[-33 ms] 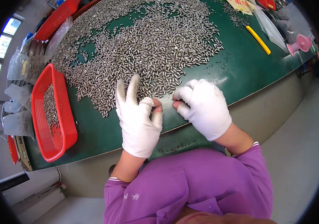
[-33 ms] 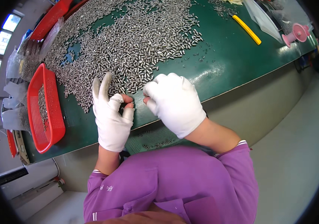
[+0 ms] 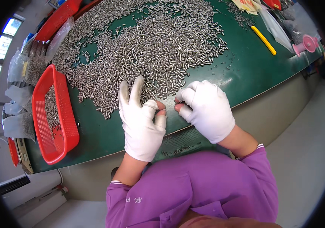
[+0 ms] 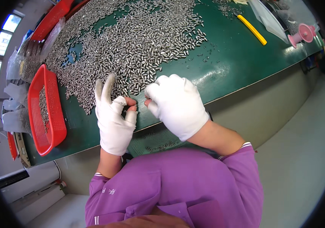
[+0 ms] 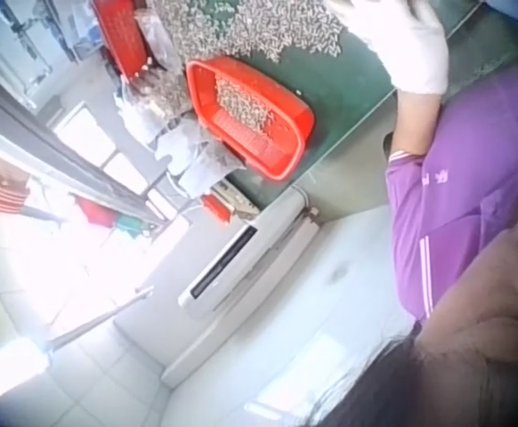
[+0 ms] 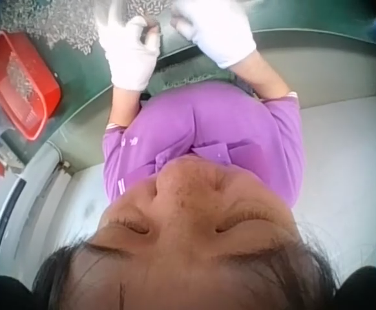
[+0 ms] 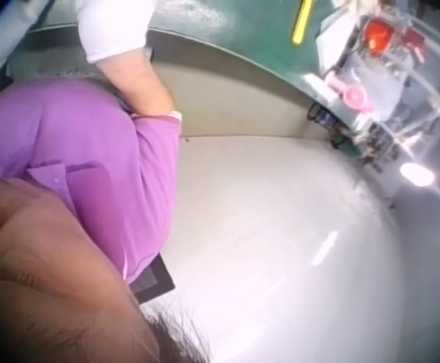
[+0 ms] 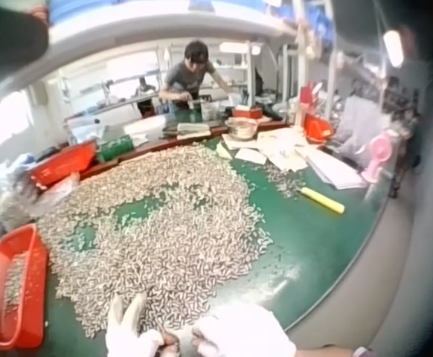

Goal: Sorting and inspecting small metal hardware components at a workbench.

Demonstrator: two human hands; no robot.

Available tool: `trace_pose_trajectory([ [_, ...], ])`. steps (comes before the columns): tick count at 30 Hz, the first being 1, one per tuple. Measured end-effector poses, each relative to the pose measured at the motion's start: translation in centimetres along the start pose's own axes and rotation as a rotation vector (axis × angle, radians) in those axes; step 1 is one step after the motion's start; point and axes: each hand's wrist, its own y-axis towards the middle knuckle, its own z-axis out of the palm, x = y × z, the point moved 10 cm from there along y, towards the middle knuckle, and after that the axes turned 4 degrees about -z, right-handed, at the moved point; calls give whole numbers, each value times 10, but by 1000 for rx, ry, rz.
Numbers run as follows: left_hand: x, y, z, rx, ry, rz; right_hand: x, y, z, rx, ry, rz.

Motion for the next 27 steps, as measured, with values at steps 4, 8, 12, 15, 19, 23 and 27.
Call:
trace_pose_trajectory([
  [4,-1,-3,0,46,-18,15,10,3,6,26,33,-25],
  [8,-2,-3,-1,41,-34,20,14,3,9,73,87,-33],
  [12,3,-7,-1,6,-34,-2,12,2,10,81,109,-26],
  [15,5,-10,-6,-28,-22,-2,14,0,8,54,161,-81],
  [19,4,-11,-5,-9,2,1,13,3,8,84,168,-66],
  [23,6,-13,-5,19,-21,-17,12,5,10,96,142,-25],
  [27,4,-13,-5,22,-4,-20,12,7,8,41,160,-17],
])
